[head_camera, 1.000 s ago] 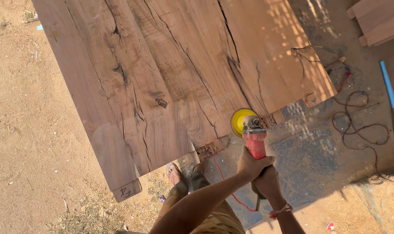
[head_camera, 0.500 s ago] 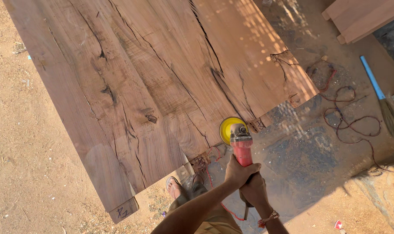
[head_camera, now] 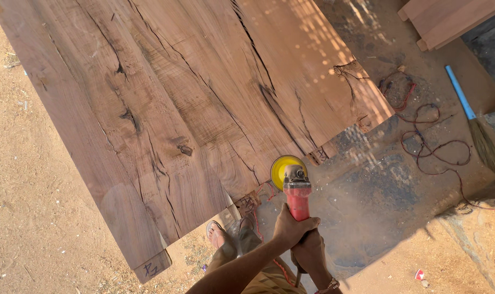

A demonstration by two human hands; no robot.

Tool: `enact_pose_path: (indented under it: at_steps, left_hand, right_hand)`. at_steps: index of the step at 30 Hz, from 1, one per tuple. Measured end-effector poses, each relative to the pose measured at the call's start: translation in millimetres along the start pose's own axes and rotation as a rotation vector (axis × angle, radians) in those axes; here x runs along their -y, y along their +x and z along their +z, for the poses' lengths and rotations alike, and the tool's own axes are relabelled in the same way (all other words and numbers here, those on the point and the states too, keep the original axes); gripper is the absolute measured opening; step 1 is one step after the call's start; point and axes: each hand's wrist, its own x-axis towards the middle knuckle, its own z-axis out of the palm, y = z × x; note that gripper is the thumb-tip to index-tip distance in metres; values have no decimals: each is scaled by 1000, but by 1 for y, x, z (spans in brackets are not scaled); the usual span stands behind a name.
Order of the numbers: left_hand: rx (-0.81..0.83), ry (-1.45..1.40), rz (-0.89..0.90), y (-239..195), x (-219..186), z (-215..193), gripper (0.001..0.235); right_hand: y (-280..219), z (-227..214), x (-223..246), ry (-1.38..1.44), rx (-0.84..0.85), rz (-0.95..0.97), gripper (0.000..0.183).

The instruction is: The person uses a handheld electric sander to smooth the surface of a large wooden plank. They move the sander across the wood in various directions, covering different sections of the plank.

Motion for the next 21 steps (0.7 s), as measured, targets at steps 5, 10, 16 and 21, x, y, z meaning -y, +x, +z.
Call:
enact_pose_path:
  at_steps: [5, 10, 16, 21]
  left_hand:
    - [-184, -311, -44, -37, 14, -24, 68]
    - [-377, -483, 17, 4, -7, -39, 62]
    - [-197, -201, 79, 74, -49, -12, 78]
    - [-7, -33, 142, 82, -50, 6, 81]
  right_hand:
    - [-24, 7, 26, -53, 135, -205, 52]
    - [28, 0, 77, -240, 278, -339, 45]
    - [91, -23, 66, -154, 80, -189, 43]
    - [92, -20, 30, -8, -101, -92, 55]
